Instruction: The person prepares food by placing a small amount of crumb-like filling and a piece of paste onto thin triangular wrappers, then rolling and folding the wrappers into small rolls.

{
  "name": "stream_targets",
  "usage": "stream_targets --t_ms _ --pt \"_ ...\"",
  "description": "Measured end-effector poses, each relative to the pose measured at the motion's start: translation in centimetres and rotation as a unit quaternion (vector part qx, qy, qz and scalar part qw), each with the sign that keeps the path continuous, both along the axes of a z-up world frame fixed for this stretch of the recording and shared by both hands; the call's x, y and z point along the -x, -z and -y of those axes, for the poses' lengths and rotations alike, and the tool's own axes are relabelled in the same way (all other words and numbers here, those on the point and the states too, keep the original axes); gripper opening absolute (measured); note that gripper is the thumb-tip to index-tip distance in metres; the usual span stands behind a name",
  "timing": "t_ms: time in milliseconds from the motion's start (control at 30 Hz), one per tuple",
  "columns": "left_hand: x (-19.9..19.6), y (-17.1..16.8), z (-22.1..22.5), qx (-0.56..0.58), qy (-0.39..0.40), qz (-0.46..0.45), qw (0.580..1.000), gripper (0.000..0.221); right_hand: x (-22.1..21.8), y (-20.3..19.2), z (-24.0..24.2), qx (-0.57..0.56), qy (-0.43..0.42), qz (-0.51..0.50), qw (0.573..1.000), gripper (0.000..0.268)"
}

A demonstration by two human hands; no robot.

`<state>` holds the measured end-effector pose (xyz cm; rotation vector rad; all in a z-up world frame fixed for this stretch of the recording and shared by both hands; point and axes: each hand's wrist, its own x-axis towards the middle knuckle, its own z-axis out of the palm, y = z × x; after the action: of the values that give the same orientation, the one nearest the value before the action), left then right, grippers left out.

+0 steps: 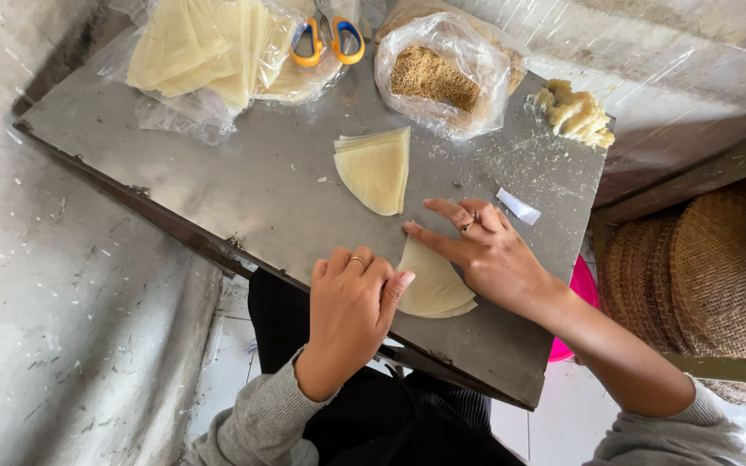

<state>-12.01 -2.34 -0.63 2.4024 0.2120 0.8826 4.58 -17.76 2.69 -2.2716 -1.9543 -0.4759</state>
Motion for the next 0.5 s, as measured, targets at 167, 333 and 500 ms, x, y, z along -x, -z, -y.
stream_targets --t_ms 167,333,500 --pt "-0.1 -0.1 0.1 -0.021 -0.012 0.004 1.000 0.035 0.3 -0.1 1.0 0.025 -0.010 -0.127 0.992 0.077" --pt "-0.1 -0.2 0.1 -0.009 -0.006 0.000 1.000 0.034 -1.0 -0.7 1.5 0.014 -0.029 -0.269 0.963 0.076" --pt "-0.2 -0.3 0.2 -0.010 -0.009 -0.001 1.000 0.033 -0.8 0.2 0.0 -0.015 0.033 -0.107 0.994 0.080"
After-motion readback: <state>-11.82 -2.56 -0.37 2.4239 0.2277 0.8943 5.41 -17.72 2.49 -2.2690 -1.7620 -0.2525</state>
